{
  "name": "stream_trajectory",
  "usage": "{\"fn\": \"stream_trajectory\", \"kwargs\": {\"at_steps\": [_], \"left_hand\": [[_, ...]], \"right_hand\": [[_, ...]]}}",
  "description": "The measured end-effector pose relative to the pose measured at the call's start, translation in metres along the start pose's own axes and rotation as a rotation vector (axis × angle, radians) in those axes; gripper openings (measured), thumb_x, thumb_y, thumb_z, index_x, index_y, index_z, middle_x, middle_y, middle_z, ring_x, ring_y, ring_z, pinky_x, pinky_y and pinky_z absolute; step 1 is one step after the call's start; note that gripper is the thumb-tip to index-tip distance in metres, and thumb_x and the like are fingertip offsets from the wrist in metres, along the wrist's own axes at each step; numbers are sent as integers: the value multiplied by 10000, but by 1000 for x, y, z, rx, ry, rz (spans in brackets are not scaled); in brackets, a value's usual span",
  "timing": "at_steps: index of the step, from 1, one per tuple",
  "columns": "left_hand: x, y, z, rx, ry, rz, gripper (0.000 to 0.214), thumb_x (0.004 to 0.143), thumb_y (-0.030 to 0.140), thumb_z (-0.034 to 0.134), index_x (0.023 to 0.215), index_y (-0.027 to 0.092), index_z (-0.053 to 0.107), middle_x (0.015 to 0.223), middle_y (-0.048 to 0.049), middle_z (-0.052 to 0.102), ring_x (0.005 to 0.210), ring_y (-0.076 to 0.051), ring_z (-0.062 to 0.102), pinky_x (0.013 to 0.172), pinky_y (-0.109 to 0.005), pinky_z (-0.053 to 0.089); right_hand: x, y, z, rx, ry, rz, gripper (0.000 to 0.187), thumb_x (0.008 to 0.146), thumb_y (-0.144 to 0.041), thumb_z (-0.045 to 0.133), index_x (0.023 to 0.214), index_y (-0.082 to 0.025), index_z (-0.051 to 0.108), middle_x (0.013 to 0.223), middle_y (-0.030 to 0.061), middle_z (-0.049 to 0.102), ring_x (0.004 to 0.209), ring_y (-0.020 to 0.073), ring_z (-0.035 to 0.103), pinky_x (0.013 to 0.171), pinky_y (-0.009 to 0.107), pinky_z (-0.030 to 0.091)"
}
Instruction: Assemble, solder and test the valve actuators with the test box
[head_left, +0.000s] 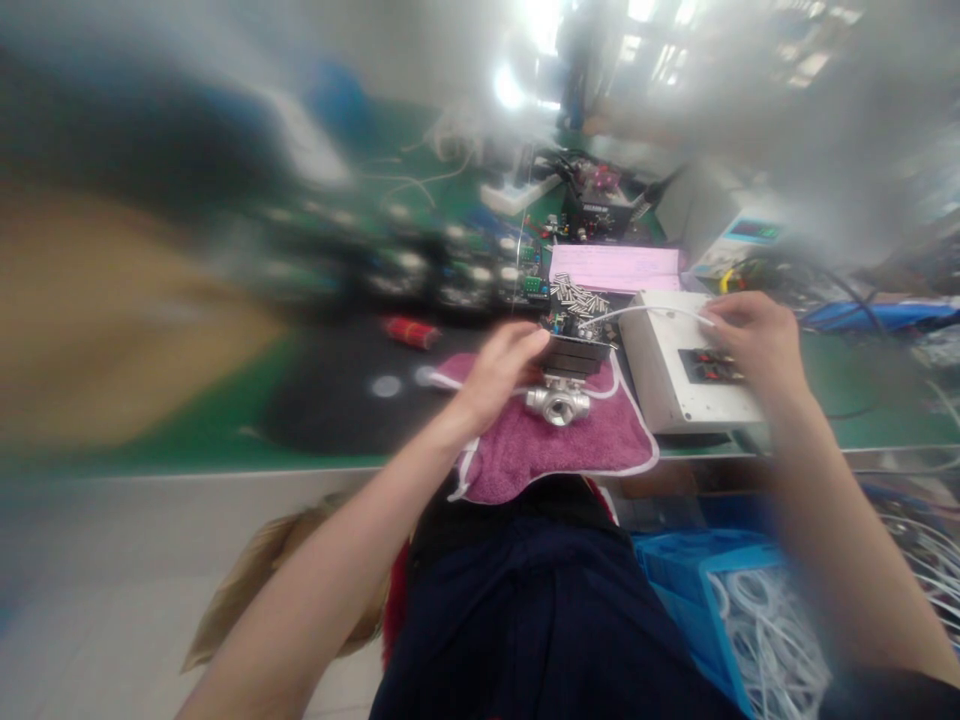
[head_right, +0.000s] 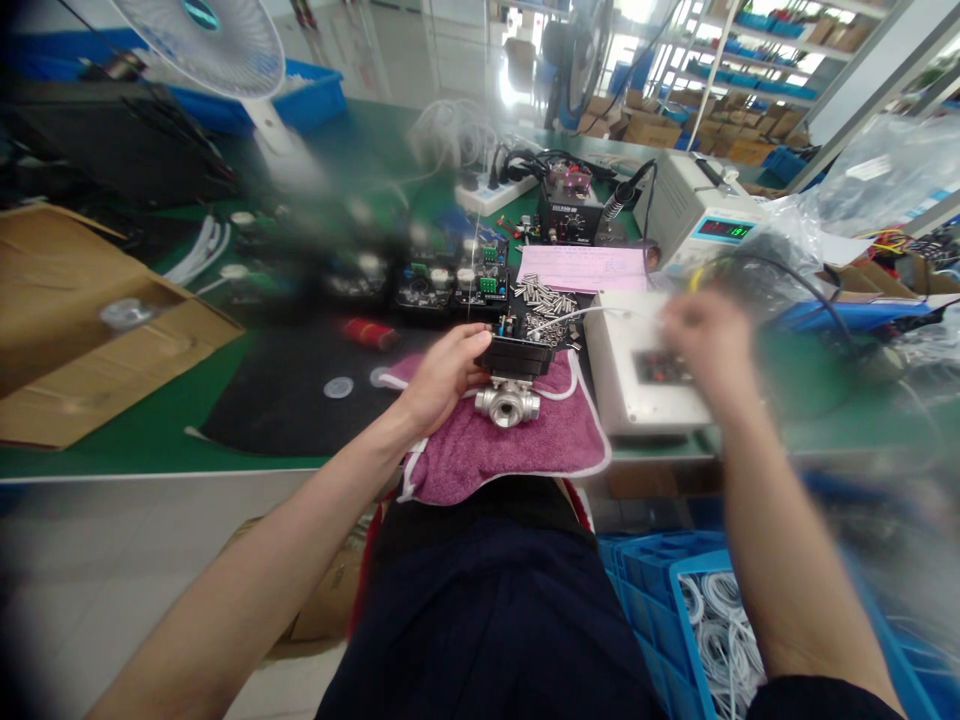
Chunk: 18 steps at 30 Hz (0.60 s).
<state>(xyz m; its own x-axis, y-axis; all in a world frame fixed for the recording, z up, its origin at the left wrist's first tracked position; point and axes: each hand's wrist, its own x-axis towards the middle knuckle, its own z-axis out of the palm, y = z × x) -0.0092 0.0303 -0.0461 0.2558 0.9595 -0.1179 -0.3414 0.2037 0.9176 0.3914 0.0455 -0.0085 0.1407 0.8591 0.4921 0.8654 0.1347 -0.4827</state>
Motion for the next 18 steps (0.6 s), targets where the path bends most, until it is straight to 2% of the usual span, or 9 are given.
{"fn": "stream_trajectory", "kwargs": {"at_steps": [9,18], "left_hand": [[0,0,0,-6,1,8,551,845,578,812,1236,218,667,1247,-97,735,977,-219,734,777,-310,579],[0,0,0,-4,2,-2,554,839,582,816,1241,229,672,1245,-85,737,949,-214,742,773,-317,580]], "right_hand": [[-4,-11,-3,-5,-18,26,162,851,-349,761,986,-266,794,1049,36,789,1019,290,738,960,449,558],[-4,-9,-2,-13,-13,40,160,856,-376,765,991,-292,788,1051,25,795,1021,293,733,962,472,572]]}}
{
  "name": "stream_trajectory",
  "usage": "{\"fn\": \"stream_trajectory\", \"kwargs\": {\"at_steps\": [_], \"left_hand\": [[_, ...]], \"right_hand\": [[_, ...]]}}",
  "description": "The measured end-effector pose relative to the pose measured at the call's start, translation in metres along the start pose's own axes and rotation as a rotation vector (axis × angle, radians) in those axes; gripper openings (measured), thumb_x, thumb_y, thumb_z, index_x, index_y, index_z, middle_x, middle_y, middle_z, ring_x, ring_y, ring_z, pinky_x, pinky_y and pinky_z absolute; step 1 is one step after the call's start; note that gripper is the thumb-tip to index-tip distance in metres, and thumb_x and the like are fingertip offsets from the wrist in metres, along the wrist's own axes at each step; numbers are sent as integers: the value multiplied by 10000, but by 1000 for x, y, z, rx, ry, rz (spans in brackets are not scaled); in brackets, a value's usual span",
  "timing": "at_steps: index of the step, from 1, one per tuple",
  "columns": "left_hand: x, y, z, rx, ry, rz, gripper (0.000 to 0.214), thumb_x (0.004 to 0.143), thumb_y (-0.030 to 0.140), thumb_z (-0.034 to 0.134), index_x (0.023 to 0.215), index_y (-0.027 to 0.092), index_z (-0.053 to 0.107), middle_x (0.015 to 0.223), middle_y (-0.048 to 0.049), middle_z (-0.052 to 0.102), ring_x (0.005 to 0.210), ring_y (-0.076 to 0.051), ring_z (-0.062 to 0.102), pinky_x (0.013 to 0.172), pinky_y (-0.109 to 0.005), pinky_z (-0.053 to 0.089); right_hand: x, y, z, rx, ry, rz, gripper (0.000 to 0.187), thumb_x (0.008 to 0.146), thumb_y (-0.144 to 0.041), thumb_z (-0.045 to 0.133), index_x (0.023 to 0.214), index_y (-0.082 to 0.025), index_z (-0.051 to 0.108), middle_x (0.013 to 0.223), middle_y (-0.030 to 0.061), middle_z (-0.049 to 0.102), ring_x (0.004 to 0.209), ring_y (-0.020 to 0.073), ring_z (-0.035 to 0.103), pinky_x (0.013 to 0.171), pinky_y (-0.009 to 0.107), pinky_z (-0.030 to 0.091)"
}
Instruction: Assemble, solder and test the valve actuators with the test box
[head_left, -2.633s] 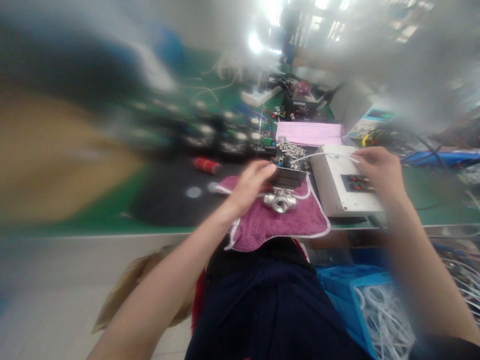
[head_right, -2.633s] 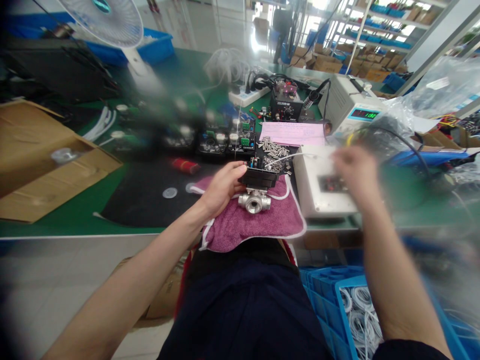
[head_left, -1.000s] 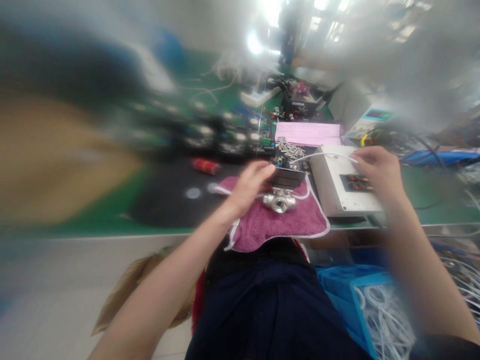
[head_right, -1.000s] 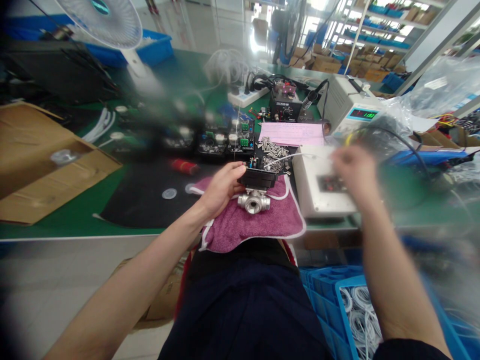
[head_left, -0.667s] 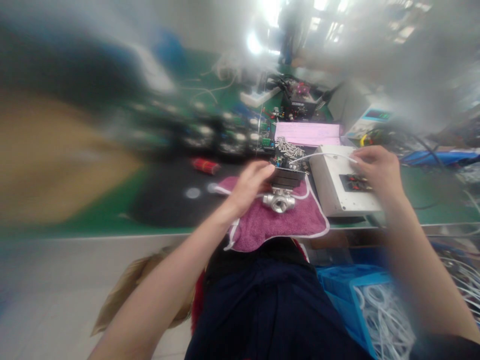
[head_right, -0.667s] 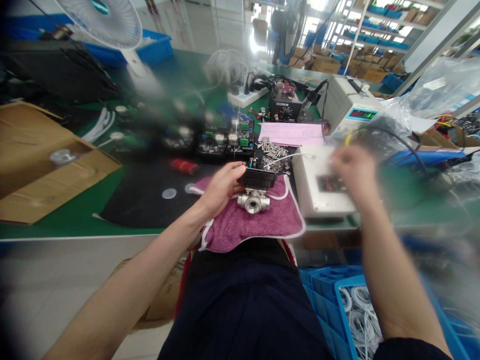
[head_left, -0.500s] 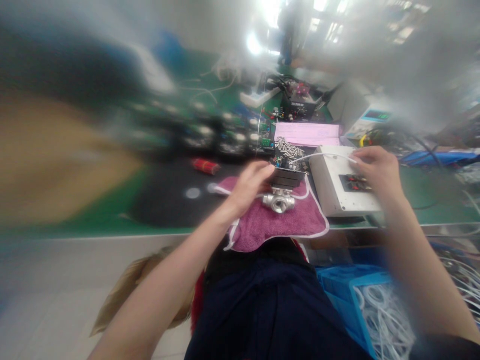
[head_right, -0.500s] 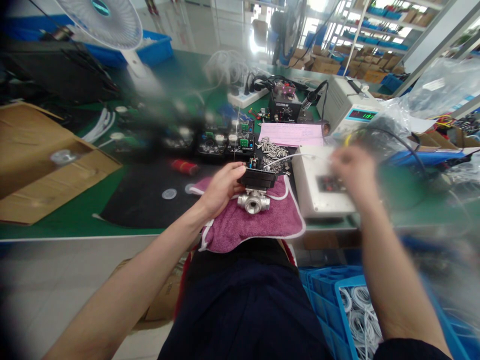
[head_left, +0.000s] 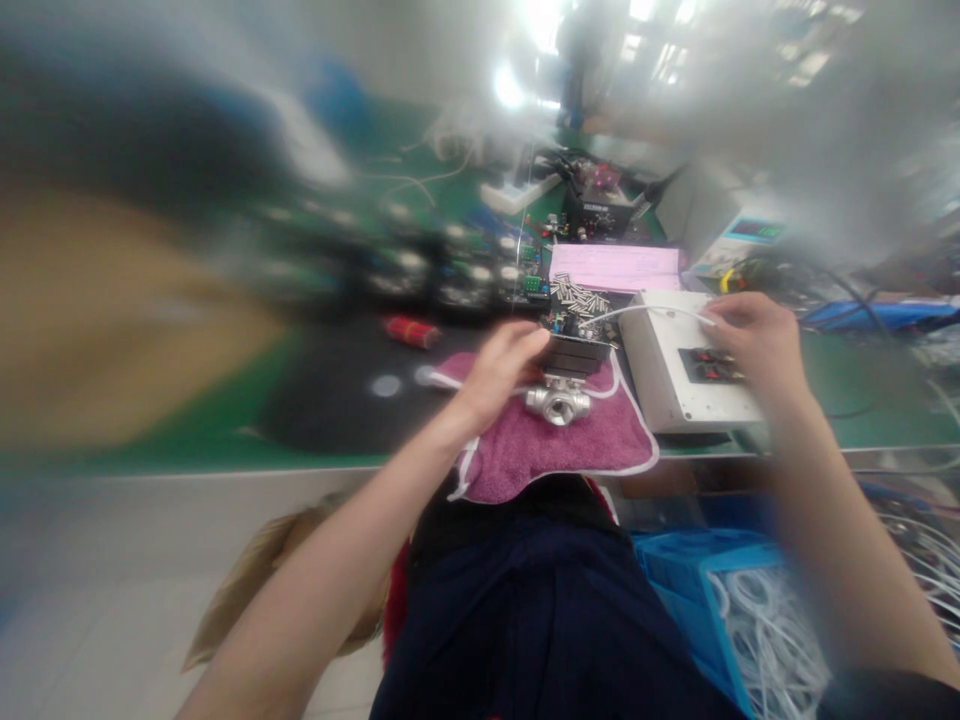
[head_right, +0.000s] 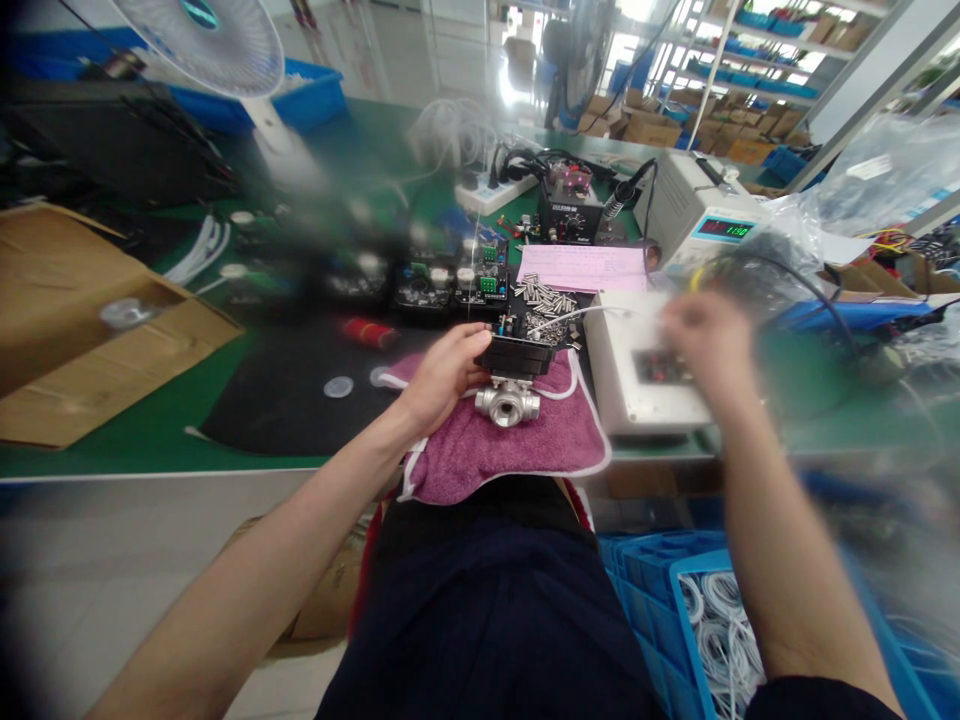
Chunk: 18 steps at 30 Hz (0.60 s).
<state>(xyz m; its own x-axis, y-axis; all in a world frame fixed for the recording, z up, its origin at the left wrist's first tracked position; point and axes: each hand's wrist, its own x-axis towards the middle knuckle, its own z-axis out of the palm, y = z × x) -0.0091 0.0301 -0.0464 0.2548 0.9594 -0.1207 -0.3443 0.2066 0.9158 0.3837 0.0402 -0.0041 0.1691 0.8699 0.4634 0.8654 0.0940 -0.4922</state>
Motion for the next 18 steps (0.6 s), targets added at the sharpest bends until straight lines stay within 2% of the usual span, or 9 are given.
{"fn": "stream_trajectory", "kwargs": {"at_steps": [18], "left_hand": [[1,-2,-3,-1,-13,10,541,854,574,812,1243,226,668,1279,-92,720,987,-215,736,799,-317,584]], "right_hand": [[-1,1,1,1,6,-12,178,874,-363,758,1016,-263,794,1074,42,795,1040,284,738,963,436,566]]}}
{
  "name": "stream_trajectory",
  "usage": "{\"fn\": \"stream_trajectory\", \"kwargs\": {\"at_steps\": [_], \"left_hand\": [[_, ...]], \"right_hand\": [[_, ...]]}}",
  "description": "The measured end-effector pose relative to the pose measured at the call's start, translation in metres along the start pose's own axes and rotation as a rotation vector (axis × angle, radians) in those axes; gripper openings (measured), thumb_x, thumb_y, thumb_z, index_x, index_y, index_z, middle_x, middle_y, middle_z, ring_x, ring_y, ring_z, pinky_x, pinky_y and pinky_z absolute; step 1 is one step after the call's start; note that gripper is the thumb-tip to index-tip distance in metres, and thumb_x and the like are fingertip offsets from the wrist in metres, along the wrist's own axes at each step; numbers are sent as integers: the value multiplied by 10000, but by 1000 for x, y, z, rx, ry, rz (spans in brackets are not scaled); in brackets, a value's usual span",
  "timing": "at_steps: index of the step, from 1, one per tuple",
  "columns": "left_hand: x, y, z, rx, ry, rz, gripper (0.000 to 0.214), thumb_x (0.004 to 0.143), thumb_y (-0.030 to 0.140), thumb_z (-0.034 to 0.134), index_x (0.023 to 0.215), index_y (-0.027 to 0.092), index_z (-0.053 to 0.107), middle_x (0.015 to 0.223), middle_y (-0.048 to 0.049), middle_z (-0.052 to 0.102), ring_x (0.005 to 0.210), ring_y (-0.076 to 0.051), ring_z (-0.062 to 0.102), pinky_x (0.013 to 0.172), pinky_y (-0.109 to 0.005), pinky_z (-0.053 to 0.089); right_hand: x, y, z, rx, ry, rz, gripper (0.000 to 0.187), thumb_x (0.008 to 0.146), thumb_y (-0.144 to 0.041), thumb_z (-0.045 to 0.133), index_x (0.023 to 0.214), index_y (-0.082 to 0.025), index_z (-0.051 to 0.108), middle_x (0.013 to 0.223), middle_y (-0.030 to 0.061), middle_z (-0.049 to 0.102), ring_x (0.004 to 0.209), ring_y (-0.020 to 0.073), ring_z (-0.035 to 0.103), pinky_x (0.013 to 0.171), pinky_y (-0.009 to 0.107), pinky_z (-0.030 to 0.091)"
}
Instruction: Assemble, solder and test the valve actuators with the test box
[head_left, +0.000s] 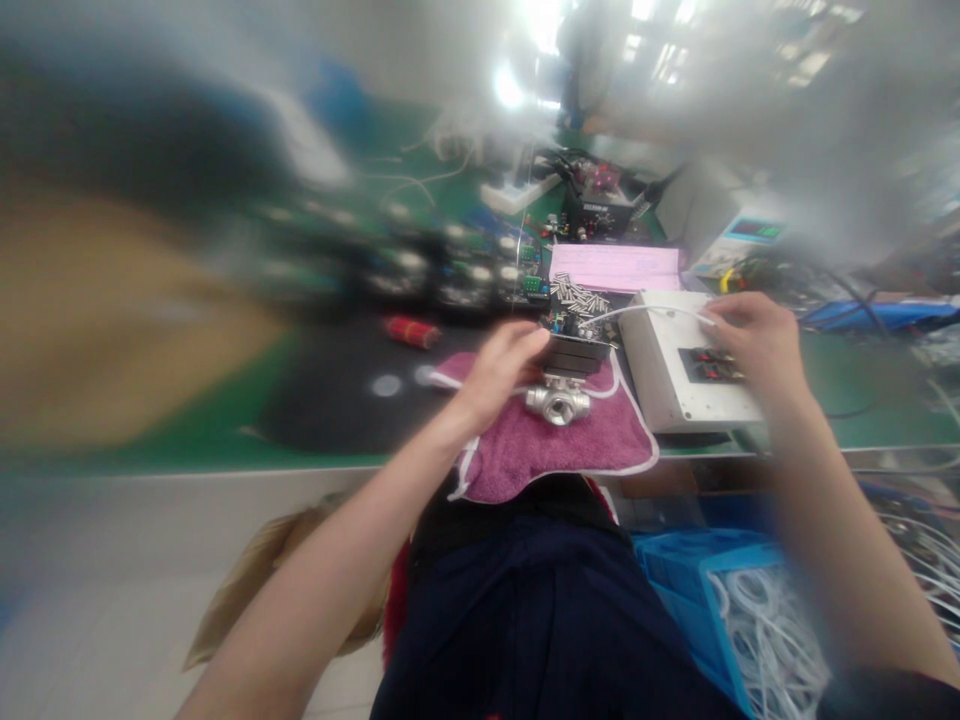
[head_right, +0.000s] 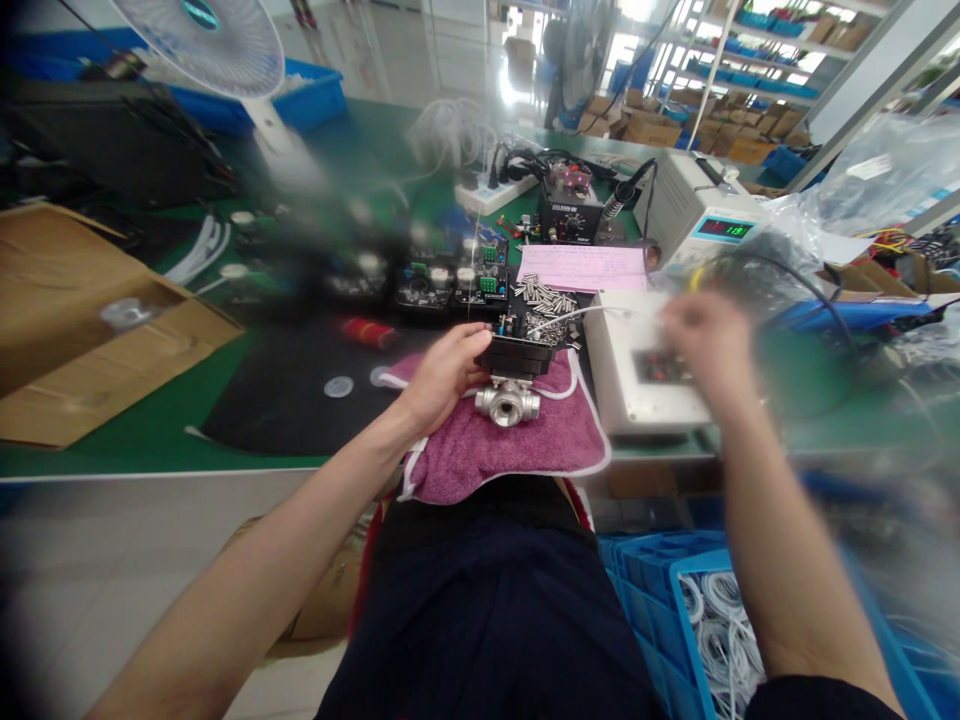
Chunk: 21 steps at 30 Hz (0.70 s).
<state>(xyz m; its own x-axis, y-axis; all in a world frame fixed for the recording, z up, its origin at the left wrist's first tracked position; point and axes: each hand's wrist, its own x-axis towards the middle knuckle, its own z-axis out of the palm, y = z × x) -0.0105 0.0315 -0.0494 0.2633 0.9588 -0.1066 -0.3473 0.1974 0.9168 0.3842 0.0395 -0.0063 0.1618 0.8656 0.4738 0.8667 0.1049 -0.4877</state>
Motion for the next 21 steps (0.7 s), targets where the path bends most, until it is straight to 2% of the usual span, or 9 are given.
{"fn": "stream_trajectory", "kwargs": {"at_steps": [8,21], "left_hand": [[-1,2,2,2,-4,3,552,855,576,808,1246,215,659,1229,-84,737,906,-190,733,760,-298,581],[0,0,1,-8,-7,-1,568,849,576,815,1260,215,658,1272,-100,730,973,-217,743,781,-312,585]], "right_hand": [[0,-4,-2,-37,-16,7,191,879,-358,740,1024,-245,794,1071,54,796,1012,256,726,929,384,543],[0,-3,-1,-12,-19,12,201,876,-359,746,1028,-236,791,1087,65,793,1009,237,711,935,358,545]]}}
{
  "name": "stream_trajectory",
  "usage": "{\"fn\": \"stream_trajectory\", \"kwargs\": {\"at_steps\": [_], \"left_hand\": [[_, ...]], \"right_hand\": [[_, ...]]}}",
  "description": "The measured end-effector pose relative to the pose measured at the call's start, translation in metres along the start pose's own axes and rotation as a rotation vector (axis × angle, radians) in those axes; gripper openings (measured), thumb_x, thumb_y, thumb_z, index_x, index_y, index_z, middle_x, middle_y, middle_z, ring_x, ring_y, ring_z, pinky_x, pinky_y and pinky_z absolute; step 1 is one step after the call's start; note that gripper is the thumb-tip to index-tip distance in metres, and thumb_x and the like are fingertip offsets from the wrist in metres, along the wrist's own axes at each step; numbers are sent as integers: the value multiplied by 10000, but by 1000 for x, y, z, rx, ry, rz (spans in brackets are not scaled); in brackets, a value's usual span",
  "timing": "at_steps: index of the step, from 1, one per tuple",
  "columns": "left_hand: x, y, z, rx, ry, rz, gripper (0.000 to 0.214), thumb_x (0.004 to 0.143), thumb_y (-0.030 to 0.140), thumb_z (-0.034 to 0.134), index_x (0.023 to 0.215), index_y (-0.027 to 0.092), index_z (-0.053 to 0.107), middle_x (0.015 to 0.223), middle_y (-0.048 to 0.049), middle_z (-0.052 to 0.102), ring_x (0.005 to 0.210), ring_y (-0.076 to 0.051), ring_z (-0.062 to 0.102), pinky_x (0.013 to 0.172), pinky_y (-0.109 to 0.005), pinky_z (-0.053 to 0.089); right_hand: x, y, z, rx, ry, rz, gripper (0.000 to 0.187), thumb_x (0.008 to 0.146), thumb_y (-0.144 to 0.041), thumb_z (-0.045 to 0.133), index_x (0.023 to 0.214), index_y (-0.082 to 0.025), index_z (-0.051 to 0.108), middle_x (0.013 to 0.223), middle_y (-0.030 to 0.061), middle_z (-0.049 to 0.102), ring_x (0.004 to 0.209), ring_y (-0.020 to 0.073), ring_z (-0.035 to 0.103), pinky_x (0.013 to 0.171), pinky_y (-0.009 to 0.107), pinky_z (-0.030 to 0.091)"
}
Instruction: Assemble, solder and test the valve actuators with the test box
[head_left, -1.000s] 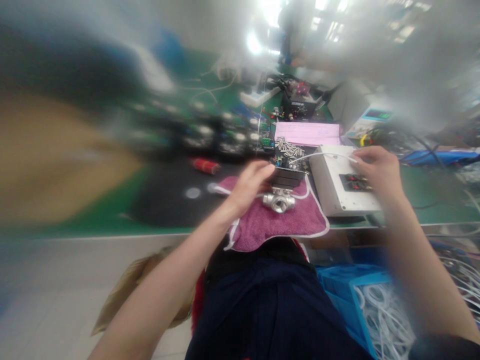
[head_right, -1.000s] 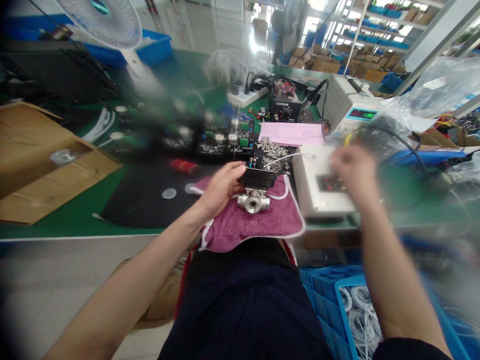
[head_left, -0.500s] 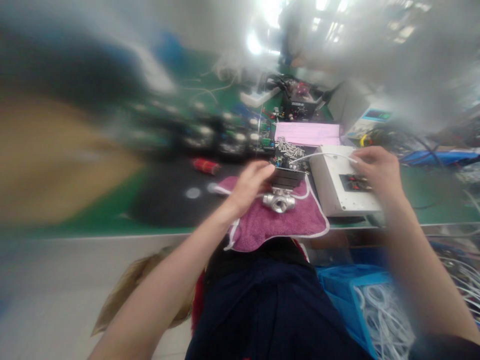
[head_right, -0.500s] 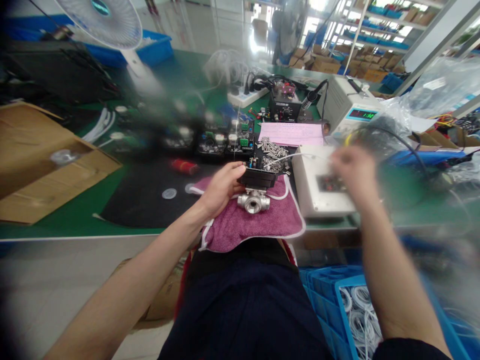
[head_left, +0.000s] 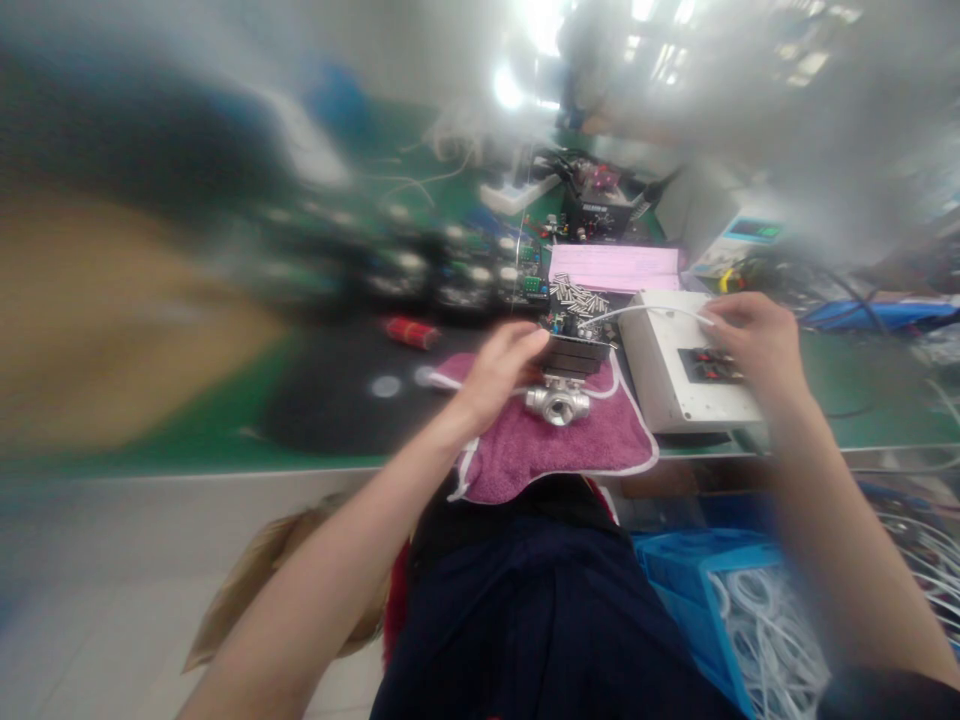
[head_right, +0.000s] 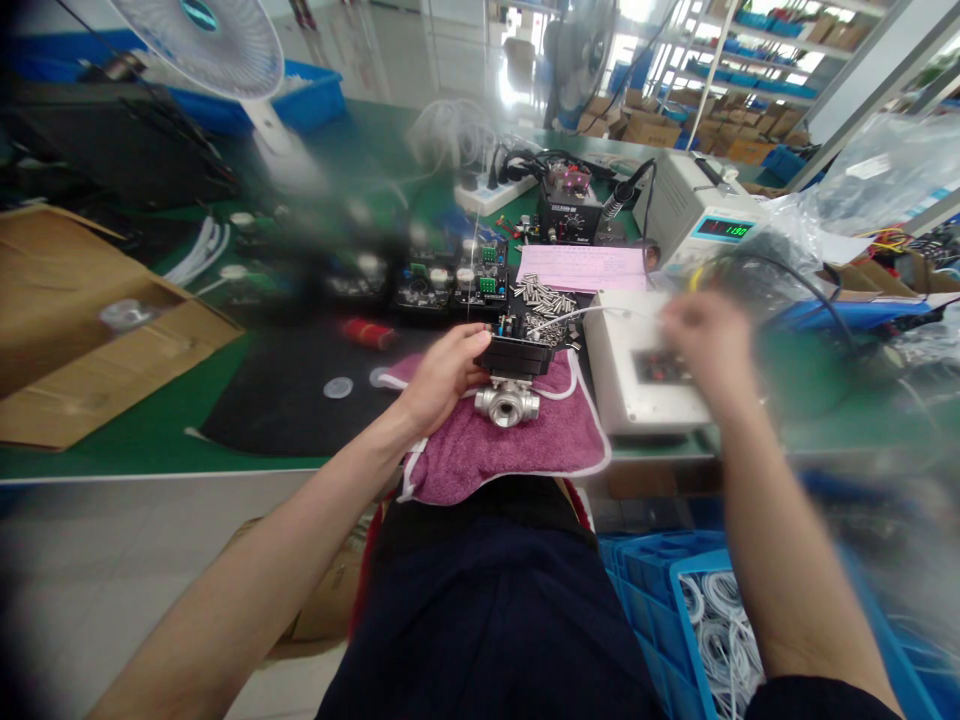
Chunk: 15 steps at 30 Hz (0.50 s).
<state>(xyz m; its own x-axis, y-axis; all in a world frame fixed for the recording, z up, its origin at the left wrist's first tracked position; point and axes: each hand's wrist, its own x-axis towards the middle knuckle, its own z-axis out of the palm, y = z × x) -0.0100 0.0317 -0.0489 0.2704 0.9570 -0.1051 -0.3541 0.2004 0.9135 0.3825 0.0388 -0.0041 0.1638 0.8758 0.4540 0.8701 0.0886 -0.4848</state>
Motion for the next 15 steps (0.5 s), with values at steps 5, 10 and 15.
{"fn": "stream_trajectory", "kwargs": {"at_steps": [5,10,15], "left_hand": [[0,0,0,8,4,3,573,846,581,814,1255,211,660,1256,-101,732,963,-219,739,776,-315,586],[0,0,0,13,11,1,576,846,582,811,1263,214,661,1272,-100,724,962,-213,736,785,-315,588],[1,-1,0,10,14,5,577,839,583,815,1256,213,668,1246,-97,725,931,-207,732,773,-320,584]], "right_hand": [[-1,-1,0,6,5,9,196,887,-360,742,1035,-240,790,1087,63,795,1004,237,711,917,356,548],[-1,-2,0,12,16,-4,179,879,-325,752,1026,-237,801,1076,61,801,983,233,718,916,356,539],[-1,-4,-1,0,11,-7,187,876,-333,747,1031,-242,802,1060,53,797,984,241,720,901,361,541]]}}
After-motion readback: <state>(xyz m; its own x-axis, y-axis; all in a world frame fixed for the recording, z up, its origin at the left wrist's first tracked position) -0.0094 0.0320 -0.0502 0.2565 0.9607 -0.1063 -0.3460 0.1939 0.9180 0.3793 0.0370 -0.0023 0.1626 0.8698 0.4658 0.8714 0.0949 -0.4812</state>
